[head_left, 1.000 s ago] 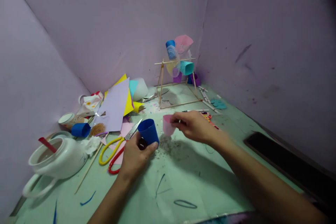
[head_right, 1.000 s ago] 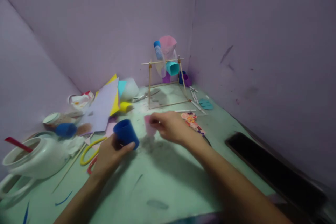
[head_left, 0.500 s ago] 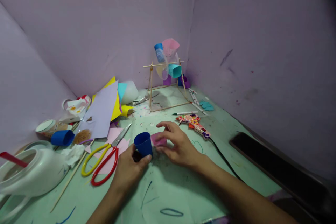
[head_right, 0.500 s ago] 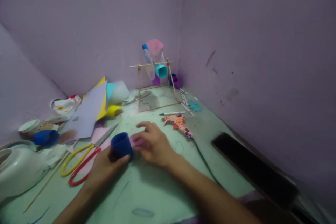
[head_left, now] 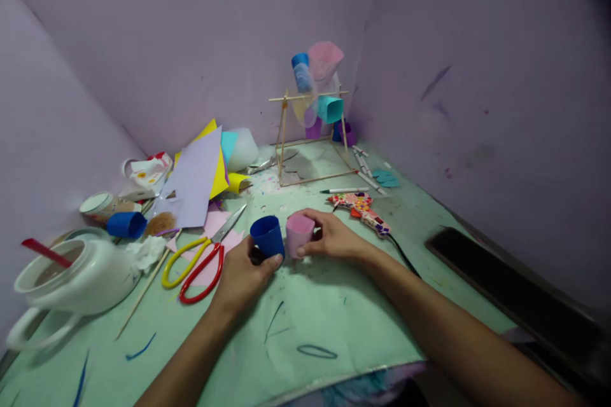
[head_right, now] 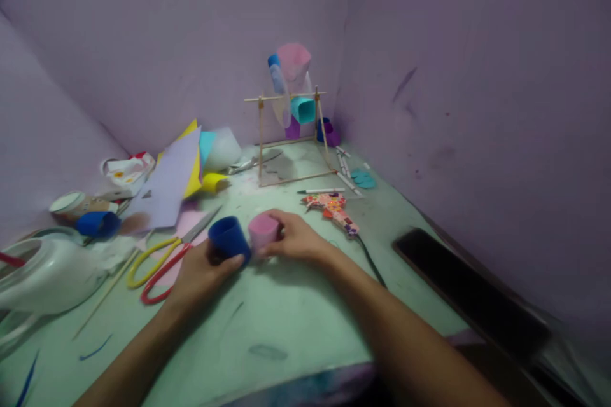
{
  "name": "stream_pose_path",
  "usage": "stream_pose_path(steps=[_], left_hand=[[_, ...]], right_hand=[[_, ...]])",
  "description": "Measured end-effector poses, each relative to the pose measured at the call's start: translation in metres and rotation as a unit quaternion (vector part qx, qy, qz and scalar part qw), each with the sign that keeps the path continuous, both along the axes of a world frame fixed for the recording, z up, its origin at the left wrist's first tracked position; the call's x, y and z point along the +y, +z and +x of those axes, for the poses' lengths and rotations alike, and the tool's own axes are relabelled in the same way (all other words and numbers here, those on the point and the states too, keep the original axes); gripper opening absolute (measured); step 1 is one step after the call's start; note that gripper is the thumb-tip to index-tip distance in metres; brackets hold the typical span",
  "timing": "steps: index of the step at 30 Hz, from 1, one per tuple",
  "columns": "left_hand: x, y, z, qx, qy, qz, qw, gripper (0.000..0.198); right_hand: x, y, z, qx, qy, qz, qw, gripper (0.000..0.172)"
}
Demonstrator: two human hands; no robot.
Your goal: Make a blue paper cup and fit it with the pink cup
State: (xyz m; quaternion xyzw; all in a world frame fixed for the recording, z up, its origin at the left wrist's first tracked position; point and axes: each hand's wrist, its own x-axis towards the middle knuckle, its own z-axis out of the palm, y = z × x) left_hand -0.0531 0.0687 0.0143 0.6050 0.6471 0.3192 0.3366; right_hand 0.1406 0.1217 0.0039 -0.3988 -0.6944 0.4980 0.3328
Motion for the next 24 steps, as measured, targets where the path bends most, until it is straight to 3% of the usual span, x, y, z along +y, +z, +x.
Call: stream_pose_path(steps=[4,9,14,19,24], left_hand=[[0.003,0.002,-0.003,0.003,0.027,0.014,1.000,0.026],[0.004,-0.003,-0.003,0.004,-0.003,0.019,1.000,0.023],[0.005,-0.007,-0.002,0.004,-0.014,-0.015,1.000,0.020],[0.006,-0.010,-0.004,0.021,-0.006,-0.026,0.999,0.022],[0.007,-0.008,-0.003,0.039,-0.002,-0.022,0.999,0.025]], right_hand=[[0.000,0.002,-0.002,-0.013,-0.046,0.023,0.999,0.044],[-0.003,-0.010,-0.008,-0.010,-0.006,0.012,1.000,0.047],[-0.002,-0.022,-0.010,-0.047,-0.008,0.035,0.998,0.048],[-0.001,-0.020,-0.008,-0.037,-0.001,0.019,0.999,0.048],[0.000,-0.018,-0.008,-0.057,-0.008,0.057,0.997,0.046]])
